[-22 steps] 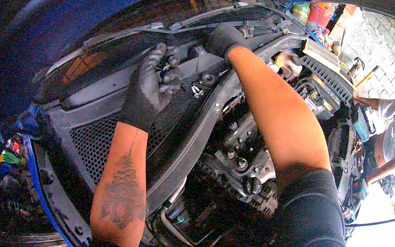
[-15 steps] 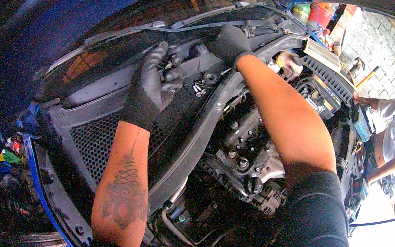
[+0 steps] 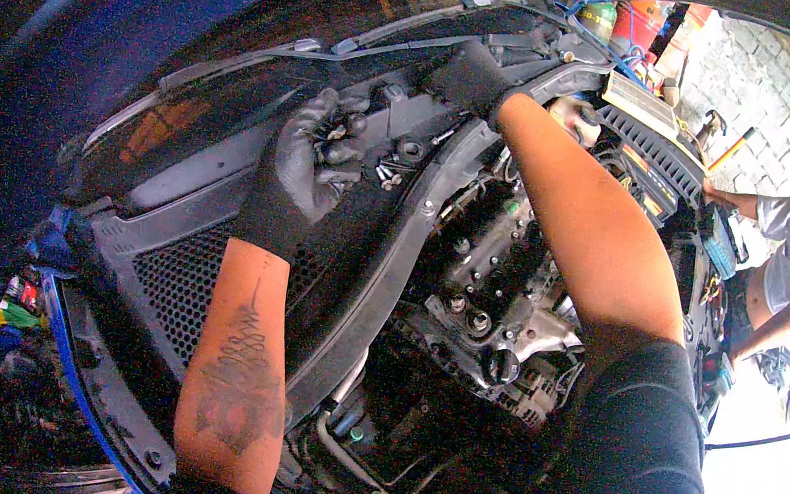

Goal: The person works on a car engine, using their hands to manipulate components, remove small parts, and place them on a tray located on the car's body.

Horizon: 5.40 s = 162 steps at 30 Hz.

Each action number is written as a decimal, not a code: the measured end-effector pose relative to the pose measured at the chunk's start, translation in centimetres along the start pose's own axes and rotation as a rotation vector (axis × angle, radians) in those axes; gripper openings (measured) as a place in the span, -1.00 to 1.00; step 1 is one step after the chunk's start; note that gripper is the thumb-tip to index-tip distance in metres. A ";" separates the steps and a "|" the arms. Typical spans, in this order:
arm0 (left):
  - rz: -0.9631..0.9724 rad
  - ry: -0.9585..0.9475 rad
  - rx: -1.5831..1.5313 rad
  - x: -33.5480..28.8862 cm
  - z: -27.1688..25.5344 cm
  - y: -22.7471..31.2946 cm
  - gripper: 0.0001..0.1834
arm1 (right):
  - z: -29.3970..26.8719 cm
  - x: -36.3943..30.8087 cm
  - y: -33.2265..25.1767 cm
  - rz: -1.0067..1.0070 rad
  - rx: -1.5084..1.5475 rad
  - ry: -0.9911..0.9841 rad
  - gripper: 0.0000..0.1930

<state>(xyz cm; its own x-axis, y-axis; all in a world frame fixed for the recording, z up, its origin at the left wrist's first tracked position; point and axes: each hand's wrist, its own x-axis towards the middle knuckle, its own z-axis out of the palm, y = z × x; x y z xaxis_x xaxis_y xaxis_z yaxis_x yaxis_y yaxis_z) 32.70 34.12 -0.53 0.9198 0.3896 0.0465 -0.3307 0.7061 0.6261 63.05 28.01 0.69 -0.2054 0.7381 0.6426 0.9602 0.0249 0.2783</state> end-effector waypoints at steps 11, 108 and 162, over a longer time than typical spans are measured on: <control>-0.036 0.010 0.033 -0.3 -0.4 0.6 -0.68 | -2.9 1.6 -4.5 0.474 0.305 -0.162 -0.69; -0.265 0.013 -0.014 0.4 -0.6 -0.4 -0.64 | -0.1 2.6 -3.7 0.312 -0.212 -0.464 -0.72; -0.196 0.009 0.023 0.2 -0.4 -0.4 -0.61 | 0.6 6.0 -2.7 0.023 -0.190 -0.527 -0.78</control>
<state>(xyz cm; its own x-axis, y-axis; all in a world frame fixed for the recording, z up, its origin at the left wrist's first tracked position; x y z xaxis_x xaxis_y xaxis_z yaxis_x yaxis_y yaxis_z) 32.95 34.14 -1.09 0.9641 0.2512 -0.0855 -0.1402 0.7557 0.6397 59.33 32.76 3.36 -0.0158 0.9755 0.2194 0.9022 -0.0807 0.4236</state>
